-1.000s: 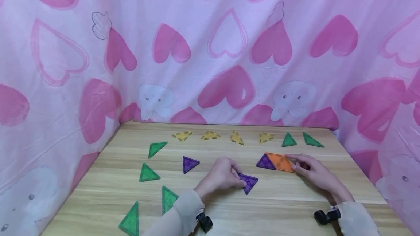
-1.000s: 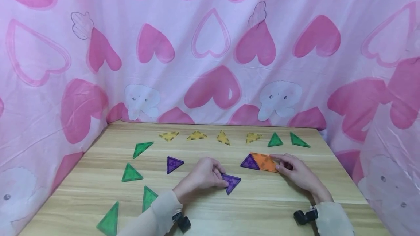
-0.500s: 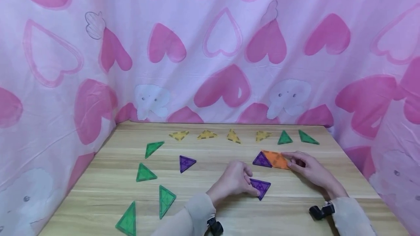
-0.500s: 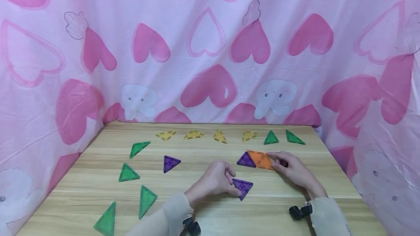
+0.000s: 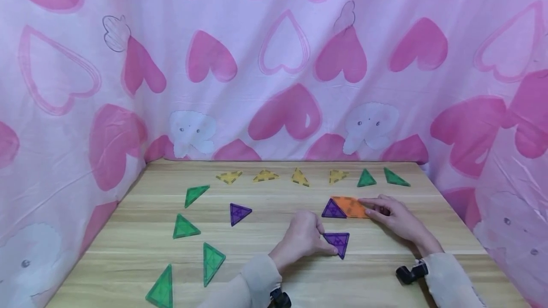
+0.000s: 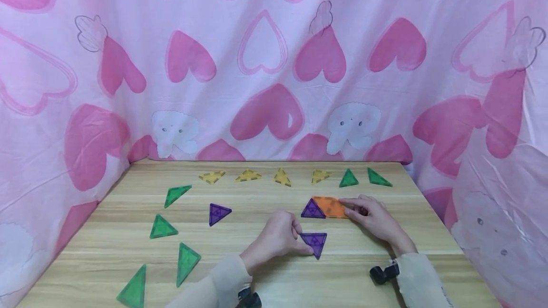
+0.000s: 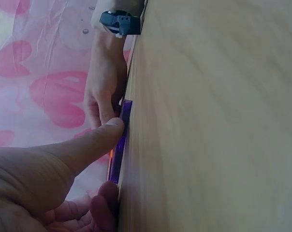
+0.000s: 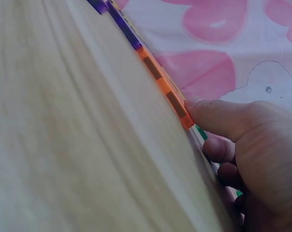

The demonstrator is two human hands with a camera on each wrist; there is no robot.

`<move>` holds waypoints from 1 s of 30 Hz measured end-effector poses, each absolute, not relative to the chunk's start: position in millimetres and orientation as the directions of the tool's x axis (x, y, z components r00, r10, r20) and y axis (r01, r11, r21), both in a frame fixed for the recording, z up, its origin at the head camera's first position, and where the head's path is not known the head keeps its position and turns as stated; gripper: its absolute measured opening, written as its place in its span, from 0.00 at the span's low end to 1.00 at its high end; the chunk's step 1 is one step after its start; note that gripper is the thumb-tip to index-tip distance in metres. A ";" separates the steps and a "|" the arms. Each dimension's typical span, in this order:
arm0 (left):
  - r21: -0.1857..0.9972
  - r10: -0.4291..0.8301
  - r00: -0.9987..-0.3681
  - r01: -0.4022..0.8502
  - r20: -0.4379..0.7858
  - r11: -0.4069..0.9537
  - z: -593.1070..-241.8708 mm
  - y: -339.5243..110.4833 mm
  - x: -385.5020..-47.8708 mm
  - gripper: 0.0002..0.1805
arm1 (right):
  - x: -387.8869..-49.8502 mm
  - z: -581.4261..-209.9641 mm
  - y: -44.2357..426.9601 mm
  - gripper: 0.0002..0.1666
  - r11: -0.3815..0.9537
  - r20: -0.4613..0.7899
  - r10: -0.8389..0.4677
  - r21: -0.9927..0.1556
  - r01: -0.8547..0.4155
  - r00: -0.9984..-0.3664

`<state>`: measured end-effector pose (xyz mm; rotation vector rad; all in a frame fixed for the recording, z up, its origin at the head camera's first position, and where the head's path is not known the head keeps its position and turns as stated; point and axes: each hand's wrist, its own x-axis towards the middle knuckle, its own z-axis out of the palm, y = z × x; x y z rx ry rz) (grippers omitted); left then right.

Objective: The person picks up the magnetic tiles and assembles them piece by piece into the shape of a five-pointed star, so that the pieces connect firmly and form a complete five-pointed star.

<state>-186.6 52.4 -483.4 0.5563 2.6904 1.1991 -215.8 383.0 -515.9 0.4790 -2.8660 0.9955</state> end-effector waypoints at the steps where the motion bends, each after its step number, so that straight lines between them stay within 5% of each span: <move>1: 0.740 0.387 -0.922 0.267 0.011 0.617 -483.2 55.4 -186.2 0.26 | -215.8 -516.1 382.6 0.23 0.741 0.167 -0.264 -0.596 -0.310 -0.950; 10: 0.807 0.353 -0.932 0.147 -0.080 0.572 -482.0 79.6 -186.3 0.22 | -215.8 -518.4 380.7 0.22 0.742 0.189 -0.247 -0.594 -0.311 -0.950; 30: 0.788 0.315 -0.949 0.194 0.001 0.584 -488.6 118.8 -187.3 0.28 | -215.9 -518.7 380.4 0.19 0.742 0.177 -0.226 -0.605 -0.287 -0.958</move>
